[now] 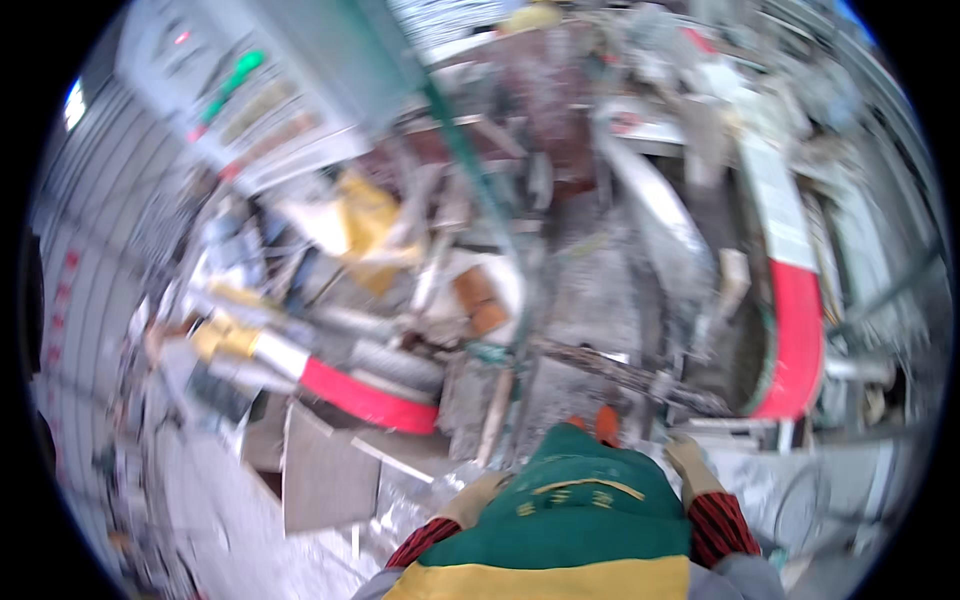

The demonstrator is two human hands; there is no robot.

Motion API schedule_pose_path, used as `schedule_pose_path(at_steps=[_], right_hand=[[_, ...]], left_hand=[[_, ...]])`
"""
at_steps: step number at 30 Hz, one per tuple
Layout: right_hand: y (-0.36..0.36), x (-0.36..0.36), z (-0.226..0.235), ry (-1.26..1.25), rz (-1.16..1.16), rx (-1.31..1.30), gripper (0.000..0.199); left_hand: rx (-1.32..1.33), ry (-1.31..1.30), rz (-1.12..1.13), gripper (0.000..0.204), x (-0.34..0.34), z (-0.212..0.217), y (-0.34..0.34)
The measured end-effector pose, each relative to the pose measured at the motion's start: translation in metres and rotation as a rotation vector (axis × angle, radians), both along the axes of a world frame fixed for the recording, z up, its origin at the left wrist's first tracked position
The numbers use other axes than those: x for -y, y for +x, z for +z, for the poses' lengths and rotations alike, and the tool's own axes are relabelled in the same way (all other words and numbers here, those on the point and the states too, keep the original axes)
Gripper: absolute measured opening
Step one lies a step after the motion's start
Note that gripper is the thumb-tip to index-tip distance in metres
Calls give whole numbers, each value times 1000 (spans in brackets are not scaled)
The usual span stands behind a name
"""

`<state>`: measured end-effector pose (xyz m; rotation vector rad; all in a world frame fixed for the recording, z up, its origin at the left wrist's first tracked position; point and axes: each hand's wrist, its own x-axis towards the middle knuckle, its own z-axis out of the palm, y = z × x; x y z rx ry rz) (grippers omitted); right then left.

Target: The person repeatedly picks up white rectangular sheets from a pile and places them onto a moving conveyor belt. The sheets travel along the belt and are fed into a processing machine. The person continues this cycle of picking and placing sheets for the duration of the clip.

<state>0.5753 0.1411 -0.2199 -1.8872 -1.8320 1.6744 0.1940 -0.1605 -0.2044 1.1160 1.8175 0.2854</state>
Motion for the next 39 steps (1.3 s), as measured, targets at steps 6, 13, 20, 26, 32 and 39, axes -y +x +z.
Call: schedule_pose_path(at_steps=[6, 13, 20, 26, 32, 39], right_hand=[[0, -5, -8, -256, -220, -98, 42], [-3, -11, -10, -217, -152, -159, 44], [-4, -3, 1, -249, -200, -174, 44], [0, -5, 4, -246, -219, -180, 42], [0, -6, 1, -267, -233, -163, 44], [8, -5, -26, -15, 158, 172, 53]], left_hand=[[-98, -57, -76, 43, -11, -25, 1], [-63, -52, -28, 44, -9, -17, 0], [-41, -37, -28, 44, -4, -32, 0], [-62, -49, -54, 43, -5, -26, -2], [-61, -61, -80, 41, -18, -1, 1], [0, 40, 0, 42, -19, 78, 6]])
